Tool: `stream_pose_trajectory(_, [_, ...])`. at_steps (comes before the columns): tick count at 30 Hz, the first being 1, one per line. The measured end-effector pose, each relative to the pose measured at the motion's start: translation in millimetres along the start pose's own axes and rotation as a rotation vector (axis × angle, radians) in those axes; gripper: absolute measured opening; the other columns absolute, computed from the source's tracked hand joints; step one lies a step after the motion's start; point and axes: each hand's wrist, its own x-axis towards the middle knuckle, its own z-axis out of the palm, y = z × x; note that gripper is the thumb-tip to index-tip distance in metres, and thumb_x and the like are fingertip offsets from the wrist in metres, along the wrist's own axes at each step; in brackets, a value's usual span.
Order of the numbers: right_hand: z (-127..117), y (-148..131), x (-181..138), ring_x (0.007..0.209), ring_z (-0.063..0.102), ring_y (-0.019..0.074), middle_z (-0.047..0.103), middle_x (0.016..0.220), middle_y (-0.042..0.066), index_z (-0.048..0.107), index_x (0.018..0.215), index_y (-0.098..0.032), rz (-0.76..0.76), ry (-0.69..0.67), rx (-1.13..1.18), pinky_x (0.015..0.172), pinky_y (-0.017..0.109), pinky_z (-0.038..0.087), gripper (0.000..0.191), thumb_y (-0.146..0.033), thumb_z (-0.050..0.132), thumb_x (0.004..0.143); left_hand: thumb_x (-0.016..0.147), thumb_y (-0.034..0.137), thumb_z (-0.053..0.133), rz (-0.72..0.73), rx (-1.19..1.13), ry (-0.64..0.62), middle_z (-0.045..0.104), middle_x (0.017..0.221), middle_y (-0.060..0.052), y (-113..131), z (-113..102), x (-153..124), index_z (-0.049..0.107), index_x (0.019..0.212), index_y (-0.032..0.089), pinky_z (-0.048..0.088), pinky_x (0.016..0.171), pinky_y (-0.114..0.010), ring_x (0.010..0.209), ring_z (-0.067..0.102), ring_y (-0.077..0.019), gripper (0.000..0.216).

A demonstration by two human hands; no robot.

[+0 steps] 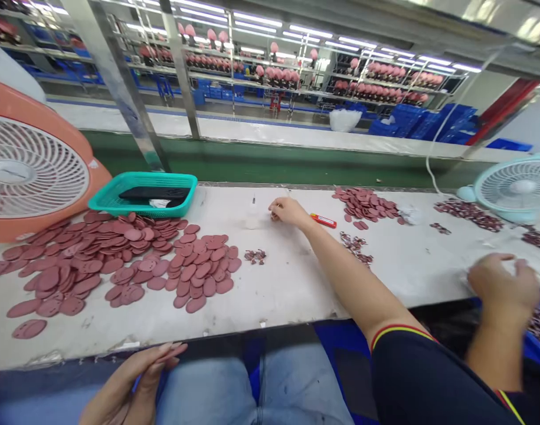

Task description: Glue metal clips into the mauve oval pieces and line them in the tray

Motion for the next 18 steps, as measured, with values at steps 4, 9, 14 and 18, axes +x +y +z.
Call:
stream_pose_trajectory(4, [28, -14, -79, 0.104, 0.065, 0.0215, 0.065, 0.118, 0.008, 0.062, 0.119, -0.016, -0.156, -0.006, 0.036, 0.092, 0.044, 0.054, 0.028, -0.035, 0.059, 0.098, 0.089, 0.019, 0.063, -0.053, -0.05, -0.002, 0.08, 0.087, 0.0, 4, 11, -9, 0.074, 0.101, 0.029, 0.062, 0.063, -0.026, 0.064, 0.074, -0.0175, 0.019])
stream_pose_trajectory(9, [50, -38, -142, 0.129, 0.051, 0.0256, 0.064, 0.128, 0.008, 0.07, 0.109, -0.022, -0.367, -0.083, 0.106, 0.114, 0.046, 0.035, 0.019, -0.024, 0.065, 0.09, 0.09, 0.017, 0.062, -0.105, -0.125, -0.007, 0.08, 0.087, 0.0, 24, 20, -20, 0.075, 0.102, 0.028, 0.06, 0.064, -0.027, 0.065, 0.072, -0.0162, 0.021])
stream_pose_trajectory(14, [58, -51, -202, 0.129, 0.048, 0.0301, 0.057, 0.133, 0.017, 0.062, 0.121, -0.018, -0.278, -0.021, 0.302, 0.11, 0.054, 0.037, 0.033, -0.038, 0.054, 0.097, 0.089, 0.004, 0.057, -0.003, -0.214, 0.019, 0.079, 0.091, 0.0, 35, 21, -24, 0.073, 0.107, 0.027, 0.06, 0.07, -0.029, 0.077, 0.074, -0.0171, 0.033])
stream_pose_trajectory(18, [74, -75, -249, 0.069, 0.068, 0.0167, 0.07, 0.081, 0.006, 0.066, 0.103, -0.016, -0.211, -0.254, 0.555, 0.063, 0.033, 0.058, 0.051, -0.06, 0.04, 0.098, 0.083, -0.005, 0.058, 0.276, -0.158, -0.065, 0.078, 0.102, -0.003, 32, 16, -18, 0.069, 0.124, 0.029, 0.06, 0.076, -0.033, 0.091, 0.073, -0.0212, 0.055])
